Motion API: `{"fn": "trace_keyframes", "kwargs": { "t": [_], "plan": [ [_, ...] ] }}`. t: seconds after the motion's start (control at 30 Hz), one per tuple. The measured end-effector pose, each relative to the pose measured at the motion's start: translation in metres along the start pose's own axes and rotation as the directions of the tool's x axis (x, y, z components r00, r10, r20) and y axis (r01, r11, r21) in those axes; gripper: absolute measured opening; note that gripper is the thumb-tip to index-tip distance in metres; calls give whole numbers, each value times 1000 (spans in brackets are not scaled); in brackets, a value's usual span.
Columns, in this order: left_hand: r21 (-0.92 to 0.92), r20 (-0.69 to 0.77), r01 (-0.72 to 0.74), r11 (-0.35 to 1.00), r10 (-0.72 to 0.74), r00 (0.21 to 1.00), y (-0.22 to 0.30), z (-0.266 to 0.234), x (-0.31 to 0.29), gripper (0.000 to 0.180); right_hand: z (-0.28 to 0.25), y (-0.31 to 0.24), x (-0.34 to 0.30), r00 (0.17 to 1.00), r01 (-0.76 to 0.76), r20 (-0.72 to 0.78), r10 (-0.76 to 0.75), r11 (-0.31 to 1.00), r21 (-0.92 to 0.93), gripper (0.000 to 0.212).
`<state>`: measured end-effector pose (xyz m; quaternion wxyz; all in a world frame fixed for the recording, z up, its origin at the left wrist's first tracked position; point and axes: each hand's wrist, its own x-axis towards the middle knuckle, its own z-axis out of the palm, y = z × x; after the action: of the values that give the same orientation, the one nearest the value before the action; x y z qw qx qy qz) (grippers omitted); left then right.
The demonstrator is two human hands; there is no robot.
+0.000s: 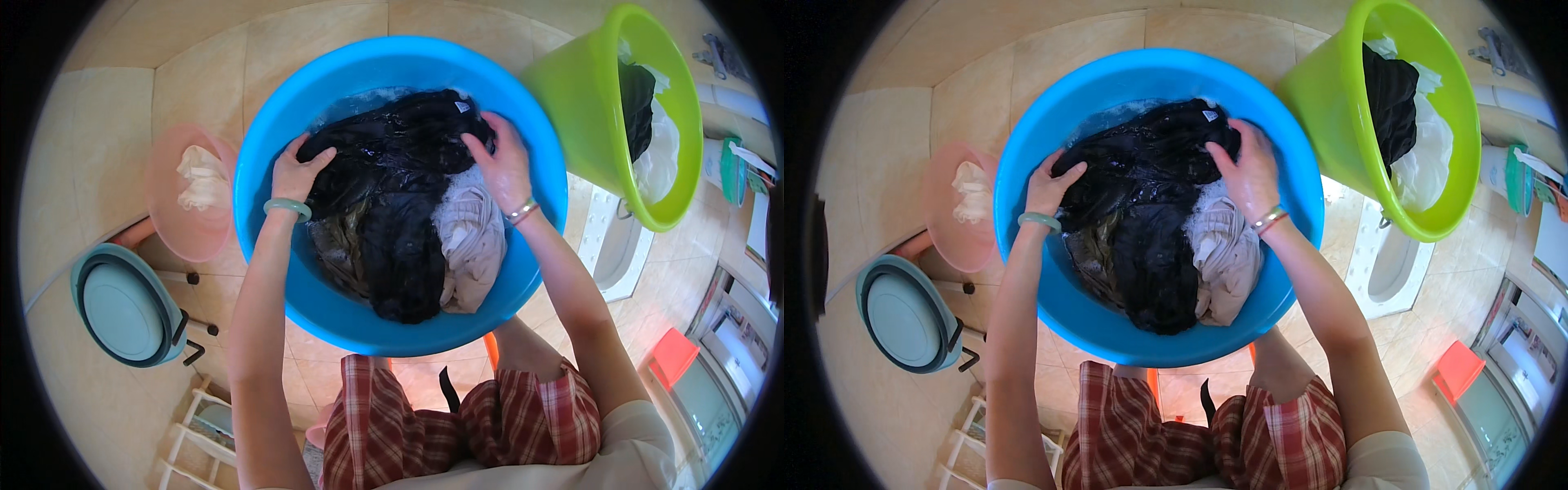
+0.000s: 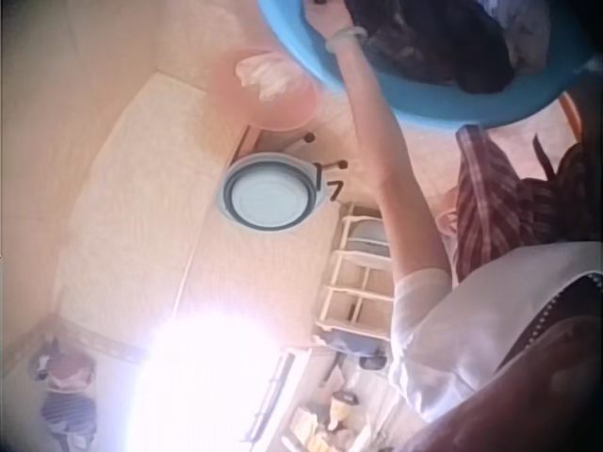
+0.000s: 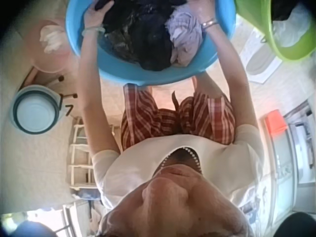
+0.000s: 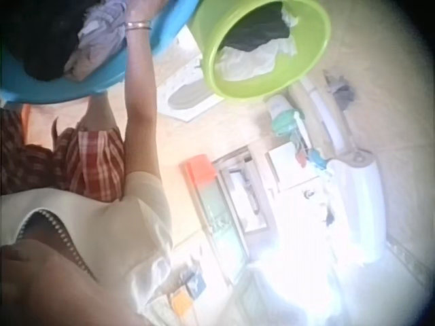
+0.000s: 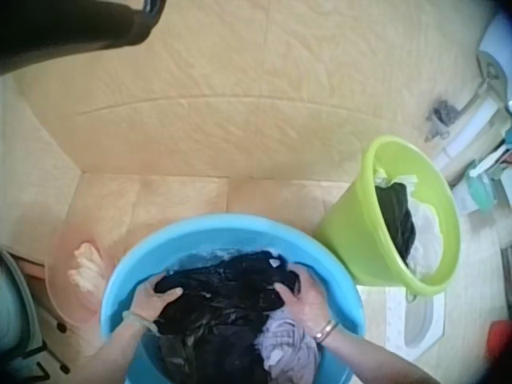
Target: The person hand washes clothes in a blue basin filled with soapy water. They scrub and rinse various garments, including dark and light-colored items, and transfer the washed clothes into a green bucket.
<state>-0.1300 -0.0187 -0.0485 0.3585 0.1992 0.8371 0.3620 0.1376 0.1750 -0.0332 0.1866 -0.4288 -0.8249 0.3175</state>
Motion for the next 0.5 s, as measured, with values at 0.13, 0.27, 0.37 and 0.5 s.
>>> {"fn": "trace_keyframes", "kwargs": {
  "t": [0.13, 0.27, 0.37, 0.5],
  "plan": [
    [-25, 68, 55, 998, -53, 996, 6, -5, 6, 64, 44, 18, 25, 973, -211, 116, 199, 972, 101, 56],
    [-398, 139, 218, 891, -177, 974, 36, -9, -11, 58, 34, 15, 35, 831, -549, 452, 323, 604, 578, 48],
    [-499, 257, 243, 832, -126, 958, 46, -17, -13, 54, 17, 3, 32, 817, -577, 480, 321, 472, 666, 48],
    [93, -4, -81, 992, 82, 997, 30, -7, -8, 32, 23, -7, 43, 928, -350, 240, 285, 887, 301, 60]
  ]
}}
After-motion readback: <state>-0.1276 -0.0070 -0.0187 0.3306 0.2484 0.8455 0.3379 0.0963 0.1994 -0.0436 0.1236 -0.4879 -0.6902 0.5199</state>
